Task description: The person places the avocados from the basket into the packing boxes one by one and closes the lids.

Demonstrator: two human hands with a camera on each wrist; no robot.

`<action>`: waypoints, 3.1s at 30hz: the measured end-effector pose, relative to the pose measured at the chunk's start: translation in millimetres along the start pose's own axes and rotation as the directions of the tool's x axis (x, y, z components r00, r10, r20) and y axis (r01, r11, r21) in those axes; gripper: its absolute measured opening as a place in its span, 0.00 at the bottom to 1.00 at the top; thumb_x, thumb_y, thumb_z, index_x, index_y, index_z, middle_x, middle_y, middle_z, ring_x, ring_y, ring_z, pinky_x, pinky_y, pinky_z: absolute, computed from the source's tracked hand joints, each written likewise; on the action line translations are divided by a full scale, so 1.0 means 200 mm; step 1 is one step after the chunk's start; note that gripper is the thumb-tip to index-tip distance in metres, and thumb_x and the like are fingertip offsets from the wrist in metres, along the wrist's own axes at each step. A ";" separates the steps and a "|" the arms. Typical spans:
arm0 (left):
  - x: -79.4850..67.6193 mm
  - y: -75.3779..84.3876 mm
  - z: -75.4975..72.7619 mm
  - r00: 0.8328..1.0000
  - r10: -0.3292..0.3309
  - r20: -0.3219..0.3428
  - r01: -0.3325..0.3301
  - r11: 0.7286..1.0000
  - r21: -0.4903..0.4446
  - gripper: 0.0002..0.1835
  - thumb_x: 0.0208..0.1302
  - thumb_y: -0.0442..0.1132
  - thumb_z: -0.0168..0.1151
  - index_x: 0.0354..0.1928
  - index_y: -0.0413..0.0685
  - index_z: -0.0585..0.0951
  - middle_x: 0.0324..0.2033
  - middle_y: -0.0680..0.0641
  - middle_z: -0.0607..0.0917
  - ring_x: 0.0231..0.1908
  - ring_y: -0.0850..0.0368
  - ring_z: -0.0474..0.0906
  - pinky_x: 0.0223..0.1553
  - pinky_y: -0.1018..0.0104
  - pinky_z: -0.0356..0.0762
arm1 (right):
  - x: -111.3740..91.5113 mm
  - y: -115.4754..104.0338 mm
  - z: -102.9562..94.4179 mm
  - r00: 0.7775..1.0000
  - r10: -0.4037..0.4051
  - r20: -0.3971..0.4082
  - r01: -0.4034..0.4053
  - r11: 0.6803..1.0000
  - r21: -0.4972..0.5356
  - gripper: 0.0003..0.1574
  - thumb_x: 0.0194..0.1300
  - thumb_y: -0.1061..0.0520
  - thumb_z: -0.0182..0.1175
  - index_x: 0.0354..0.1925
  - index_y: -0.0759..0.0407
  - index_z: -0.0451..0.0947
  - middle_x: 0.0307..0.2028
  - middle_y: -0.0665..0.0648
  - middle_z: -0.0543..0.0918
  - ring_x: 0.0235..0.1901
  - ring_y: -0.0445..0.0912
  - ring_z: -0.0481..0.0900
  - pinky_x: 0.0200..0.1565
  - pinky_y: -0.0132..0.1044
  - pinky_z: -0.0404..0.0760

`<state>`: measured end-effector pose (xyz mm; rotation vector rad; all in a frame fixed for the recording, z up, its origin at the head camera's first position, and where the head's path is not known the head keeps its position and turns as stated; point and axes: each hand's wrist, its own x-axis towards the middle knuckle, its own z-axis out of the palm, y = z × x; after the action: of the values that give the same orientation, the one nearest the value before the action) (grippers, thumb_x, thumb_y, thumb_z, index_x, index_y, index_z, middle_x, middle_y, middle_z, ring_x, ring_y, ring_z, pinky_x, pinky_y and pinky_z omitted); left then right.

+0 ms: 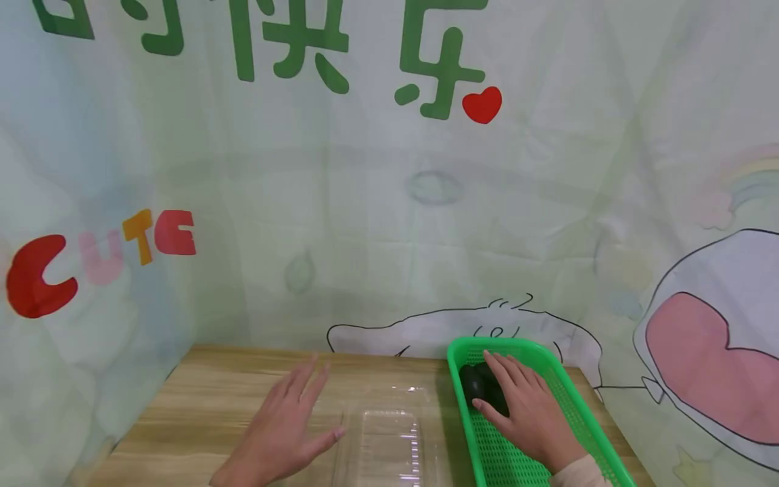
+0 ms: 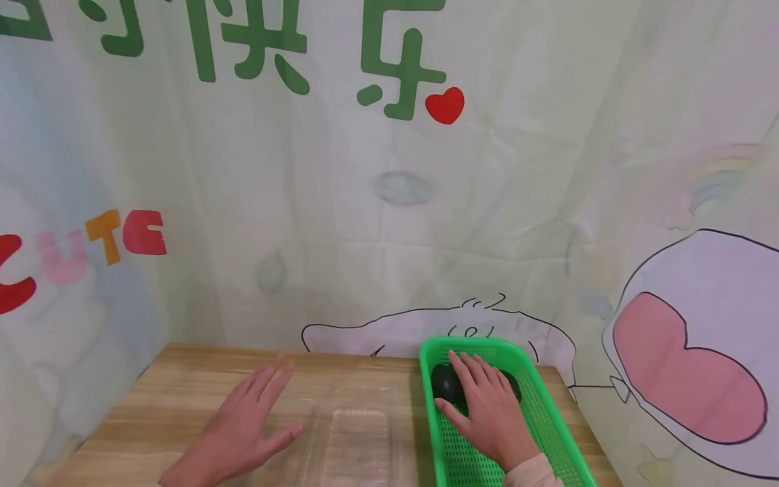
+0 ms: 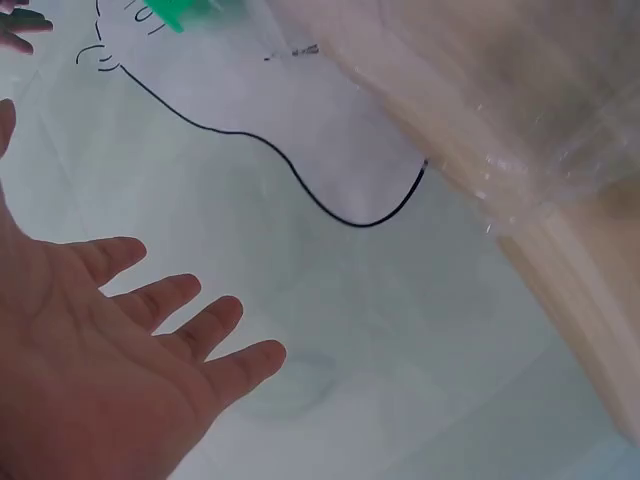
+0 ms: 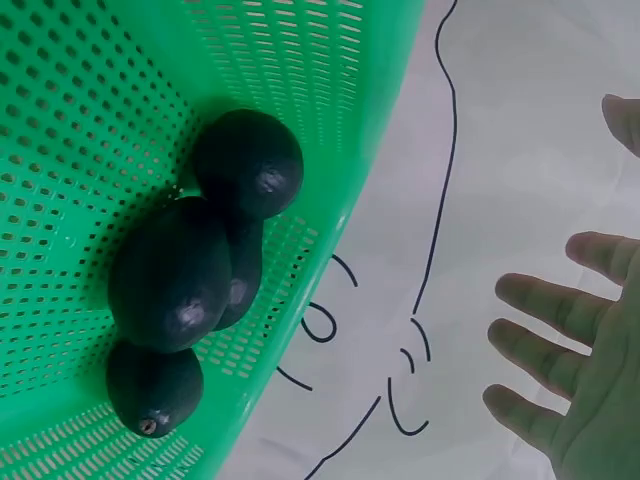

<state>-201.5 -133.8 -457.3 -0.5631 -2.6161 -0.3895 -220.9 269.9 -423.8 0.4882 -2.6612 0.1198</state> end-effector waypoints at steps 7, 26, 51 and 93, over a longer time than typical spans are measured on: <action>-0.07 0.04 0.14 0.999 0.024 0.043 -0.024 1.000 -0.008 0.53 0.51 0.77 0.55 0.70 0.47 0.64 0.69 0.40 0.65 0.64 0.40 0.66 0.61 0.44 0.67 | -0.01 0.05 0.00 0.999 0.010 0.047 -0.010 1.000 0.006 0.47 0.62 0.26 0.52 0.72 0.44 0.57 0.65 0.51 0.71 0.64 0.54 0.67 0.60 0.58 0.68; -0.22 0.09 0.52 0.979 -0.097 0.180 0.094 0.995 0.021 0.62 0.41 0.87 0.43 0.69 0.46 0.64 0.70 0.45 0.63 0.65 0.42 0.63 0.62 0.45 0.64 | 0.13 0.14 0.10 0.937 0.014 0.350 -0.019 1.000 0.009 0.40 0.64 0.32 0.55 0.66 0.50 0.67 0.60 0.56 0.76 0.59 0.56 0.73 0.58 0.57 0.71; -0.24 0.12 0.50 0.963 -0.098 0.252 0.118 0.991 -0.064 0.64 0.37 0.87 0.48 0.69 0.45 0.63 0.70 0.41 0.62 0.67 0.38 0.61 0.63 0.41 0.62 | 0.27 0.17 0.43 0.917 0.001 0.400 -0.016 0.999 0.036 0.42 0.57 0.47 0.69 0.65 0.57 0.65 0.52 0.66 0.75 0.29 0.47 0.78 0.26 0.40 0.77; -0.22 0.14 0.46 0.943 -0.086 0.322 0.136 0.981 -0.136 0.64 0.41 0.85 0.49 0.70 0.42 0.61 0.71 0.39 0.59 0.66 0.34 0.60 0.60 0.36 0.63 | 0.15 0.10 0.34 0.885 0.132 0.447 -0.199 0.974 0.107 0.41 0.56 0.47 0.68 0.65 0.57 0.66 0.52 0.67 0.73 0.51 0.63 0.75 0.43 0.55 0.79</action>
<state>-185.4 -90.8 -553.3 -0.5704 -2.9529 -0.5879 -280.8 269.0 -473.2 0.3641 -3.1551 0.2953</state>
